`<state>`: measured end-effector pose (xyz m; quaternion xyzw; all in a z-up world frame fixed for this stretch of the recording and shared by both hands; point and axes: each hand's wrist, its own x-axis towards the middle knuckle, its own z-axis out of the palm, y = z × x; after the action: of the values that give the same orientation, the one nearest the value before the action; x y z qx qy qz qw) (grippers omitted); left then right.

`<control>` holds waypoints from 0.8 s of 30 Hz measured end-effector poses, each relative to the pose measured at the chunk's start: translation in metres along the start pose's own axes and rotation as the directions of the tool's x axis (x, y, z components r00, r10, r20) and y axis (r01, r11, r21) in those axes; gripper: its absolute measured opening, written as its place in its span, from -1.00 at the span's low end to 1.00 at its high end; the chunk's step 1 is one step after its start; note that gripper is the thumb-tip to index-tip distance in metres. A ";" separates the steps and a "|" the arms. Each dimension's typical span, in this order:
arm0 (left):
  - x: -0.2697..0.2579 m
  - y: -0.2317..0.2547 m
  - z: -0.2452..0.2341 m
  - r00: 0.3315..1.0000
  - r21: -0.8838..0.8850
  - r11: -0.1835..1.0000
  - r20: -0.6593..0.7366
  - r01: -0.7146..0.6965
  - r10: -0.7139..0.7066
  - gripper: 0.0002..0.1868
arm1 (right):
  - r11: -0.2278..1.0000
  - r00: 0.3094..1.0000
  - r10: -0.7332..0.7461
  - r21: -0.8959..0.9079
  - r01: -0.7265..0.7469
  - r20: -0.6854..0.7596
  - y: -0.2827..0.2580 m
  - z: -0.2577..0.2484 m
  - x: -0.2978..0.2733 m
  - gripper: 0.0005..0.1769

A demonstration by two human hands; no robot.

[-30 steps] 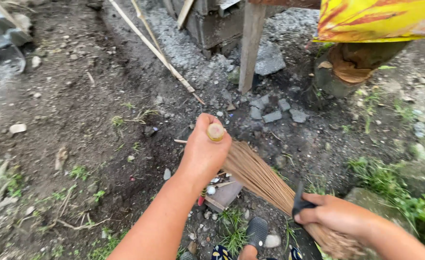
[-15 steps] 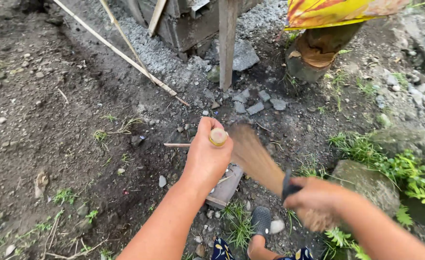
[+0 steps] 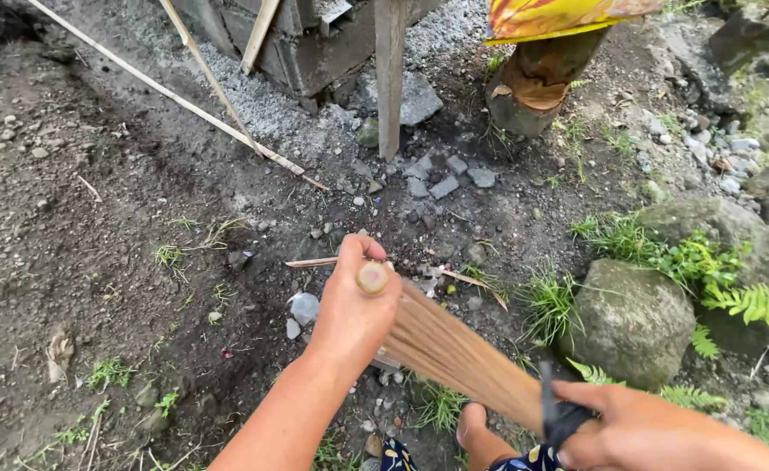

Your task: The person sweeps debris from the ground into a dustpan using a hand broom, then empties the dustpan onto a white sheet.

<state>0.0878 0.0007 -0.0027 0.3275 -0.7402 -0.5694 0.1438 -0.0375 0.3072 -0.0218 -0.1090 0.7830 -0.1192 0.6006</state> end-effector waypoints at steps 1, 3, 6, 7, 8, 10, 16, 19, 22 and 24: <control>-0.002 -0.006 -0.004 0.996 0.019 0.996 -0.018 -0.085 0.085 -0.82 | 0.998 0.999 -0.032 0.061 0.032 -0.005 0.017 -0.006 0.002 -0.05; -0.008 -0.007 -0.014 0.984 0.043 0.984 -0.030 -0.173 0.174 -0.83 | 0.989 0.998 -0.066 0.128 0.067 -0.016 0.026 -0.011 -0.005 -0.01; -0.018 0.006 -0.027 1.000 0.024 1.000 0.010 -0.014 0.014 -0.82 | 0.935 0.988 0.119 0.345 -0.080 -0.095 0.016 -0.008 -0.015 0.00; -0.020 0.008 -0.029 1.000 0.053 0.998 0.013 -0.019 0.019 -0.80 | 0.888 0.972 0.184 0.449 -0.102 -0.143 0.023 -0.006 -0.005 0.00; -0.023 0.011 -0.031 1.000 0.082 0.996 0.016 -0.023 0.022 -0.79 | 0.828 0.950 0.255 0.548 -0.118 -0.180 0.030 -0.005 0.004 0.00; -0.021 0.003 -0.029 0.997 0.073 0.995 0.021 -0.073 0.071 -0.79 | 0.760 0.969 0.182 0.649 -0.029 -0.170 0.031 0.006 0.040 -0.06; -0.002 -0.011 -0.018 0.981 0.136 0.972 0.007 -0.191 0.192 -0.78 | 0.700 0.978 0.156 0.714 -0.012 -0.136 -0.018 0.078 0.063 -0.11; 0.011 -0.018 -0.015 0.965 0.149 0.954 -0.001 -0.259 0.262 -0.79 | 0.753 0.988 0.091 0.657 0.014 -0.126 0.001 0.099 0.048 -0.15; 0.019 -0.018 -0.014 0.959 0.138 0.950 -0.005 -0.281 0.284 -0.79 | 0.830 0.993 0.037 0.557 0.033 -0.115 0.031 0.086 0.018 -0.15; 0.016 -0.014 -0.016 0.964 0.134 0.956 -0.003 -0.262 0.265 -0.79 | 0.861 0.994 0.047 0.509 0.009 -0.098 0.045 0.072 -0.004 -0.12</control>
<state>0.0897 -0.0237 -0.0133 0.2409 -0.8119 -0.4911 0.2042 0.0323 0.3471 -0.0508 0.0674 0.7560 -0.3211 0.5663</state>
